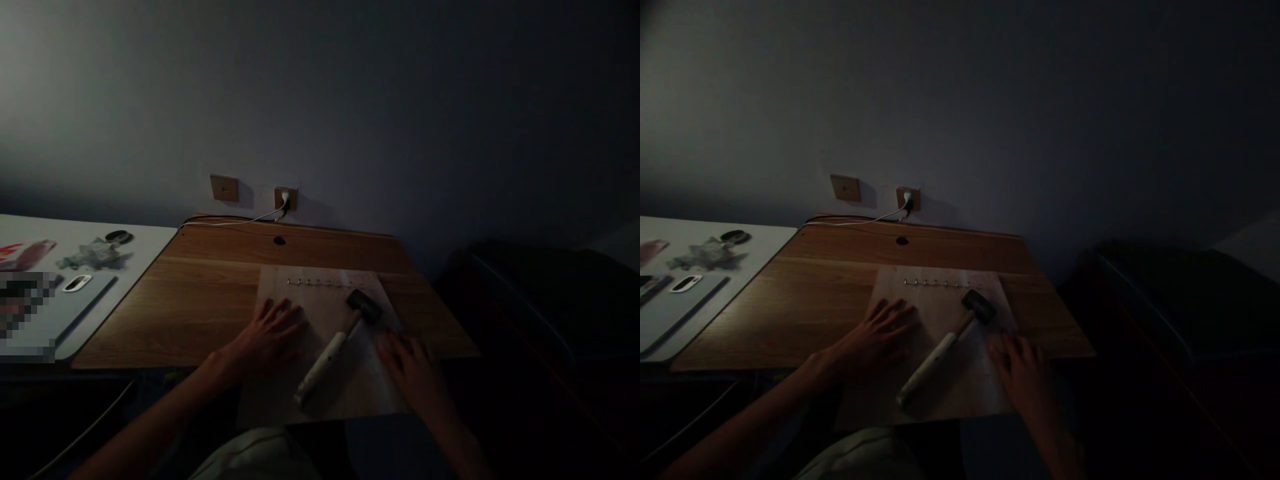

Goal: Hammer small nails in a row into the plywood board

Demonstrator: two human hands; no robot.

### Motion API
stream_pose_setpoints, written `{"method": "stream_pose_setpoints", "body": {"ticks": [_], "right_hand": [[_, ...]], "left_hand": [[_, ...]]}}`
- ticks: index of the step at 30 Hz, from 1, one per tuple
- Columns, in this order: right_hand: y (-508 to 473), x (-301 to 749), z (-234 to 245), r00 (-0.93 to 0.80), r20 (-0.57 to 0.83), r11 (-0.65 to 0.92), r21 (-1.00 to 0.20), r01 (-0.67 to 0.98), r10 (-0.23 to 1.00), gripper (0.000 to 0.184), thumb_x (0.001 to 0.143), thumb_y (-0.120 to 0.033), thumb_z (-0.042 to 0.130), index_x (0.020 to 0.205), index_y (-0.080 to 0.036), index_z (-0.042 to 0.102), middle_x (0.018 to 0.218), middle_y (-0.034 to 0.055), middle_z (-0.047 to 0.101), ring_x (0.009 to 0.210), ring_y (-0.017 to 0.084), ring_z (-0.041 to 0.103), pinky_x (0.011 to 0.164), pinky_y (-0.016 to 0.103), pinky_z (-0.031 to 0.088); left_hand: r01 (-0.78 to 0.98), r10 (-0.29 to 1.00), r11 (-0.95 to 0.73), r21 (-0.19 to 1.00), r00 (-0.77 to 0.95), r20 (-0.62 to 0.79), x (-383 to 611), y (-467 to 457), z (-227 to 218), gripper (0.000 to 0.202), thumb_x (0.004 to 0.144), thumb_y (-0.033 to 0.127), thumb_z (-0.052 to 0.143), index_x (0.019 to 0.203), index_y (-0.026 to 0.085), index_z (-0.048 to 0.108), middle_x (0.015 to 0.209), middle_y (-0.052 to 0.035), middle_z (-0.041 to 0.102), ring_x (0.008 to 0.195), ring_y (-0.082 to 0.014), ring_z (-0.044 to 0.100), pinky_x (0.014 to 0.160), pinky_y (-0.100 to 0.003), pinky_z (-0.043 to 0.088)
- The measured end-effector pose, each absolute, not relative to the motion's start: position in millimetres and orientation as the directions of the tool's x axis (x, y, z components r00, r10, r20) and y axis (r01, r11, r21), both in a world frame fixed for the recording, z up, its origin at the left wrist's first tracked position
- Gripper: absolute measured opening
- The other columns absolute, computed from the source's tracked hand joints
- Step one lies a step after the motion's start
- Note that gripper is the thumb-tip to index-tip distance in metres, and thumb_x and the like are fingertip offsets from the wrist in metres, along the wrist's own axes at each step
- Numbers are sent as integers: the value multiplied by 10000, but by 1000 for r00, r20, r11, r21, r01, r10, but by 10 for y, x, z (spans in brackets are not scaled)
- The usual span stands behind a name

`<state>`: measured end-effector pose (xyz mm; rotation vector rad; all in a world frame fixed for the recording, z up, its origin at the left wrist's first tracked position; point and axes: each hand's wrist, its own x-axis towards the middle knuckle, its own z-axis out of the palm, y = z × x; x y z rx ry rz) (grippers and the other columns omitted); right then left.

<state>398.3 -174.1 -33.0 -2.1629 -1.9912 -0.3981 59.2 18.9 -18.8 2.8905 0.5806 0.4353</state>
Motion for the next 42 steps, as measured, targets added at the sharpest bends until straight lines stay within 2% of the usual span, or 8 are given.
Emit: {"method": "stream_pose_setpoints", "body": {"ticks": [3,14,18,22,26,34,38,42], "right_hand": [[-1701,3631,-337,34,316,-57,63,996,948,379,1018,-356,380,1195,-310,712,1284,118,675,1123,350,615,891,557,517],[-1582,3040,-209,107,247,-47,-240,970,963,406,980,-504,489,1265,-296,692,1166,95,687,1000,285,710,824,433,611],[-1388,3112,40,108,272,-21,-303,953,956,366,981,-468,507,1224,-267,694,1113,78,711,1058,279,687,899,415,576],[-906,3130,347,143,358,-6,-358,934,923,299,999,-376,467,1095,-218,702,1071,102,707,980,253,691,861,375,543],[-262,3085,444,136,188,-53,-388,920,973,187,968,-265,512,978,-210,690,909,76,741,840,225,692,768,321,500],[303,2990,275,33,89,18,-514,858,995,163,821,-171,703,677,-204,636,722,45,703,752,199,645,746,295,449],[312,3019,245,66,122,28,-645,764,990,129,781,-164,698,682,-210,629,731,34,687,774,195,636,790,310,455],[325,3063,235,165,139,13,-800,600,977,254,870,-460,590,801,-216,610,762,42,684,717,188,648,680,300,497]], "left_hand": [[390,440,-892,227,865,243,223,181,-177,488,960,519,555,1425,371,544,1561,-60,449,1473,-344,324,1212,-619,217],[526,576,-808,268,800,167,-626,148,-69,415,897,383,664,1311,398,641,1494,-30,529,1445,-336,383,1210,-597,253],[553,618,-770,317,770,158,-590,252,13,353,965,369,548,1299,321,649,1357,-61,633,1297,-286,540,1139,-488,404],[619,715,-693,369,655,244,-495,582,34,388,1006,351,410,1303,219,622,1273,-102,655,1136,-254,619,1025,-408,506],[644,736,-677,356,613,289,-395,939,-13,385,967,280,423,1283,192,625,1253,-120,653,1150,-269,605,1012,-424,509],[589,699,-710,385,657,284,-338,1122,-45,379,929,143,413,1162,194,707,1081,-100,726,1023,-222,671,935,-350,528],[534,715,-684,497,623,317,-353,1159,9,259,916,229,511,1030,198,741,976,-82,735,913,-209,680,853,-317,527],[335,851,-468,817,418,316,-275,1219,96,234,852,400,650,860,174,710,794,-46,685,726,-165,629,685,-262,492]]}}
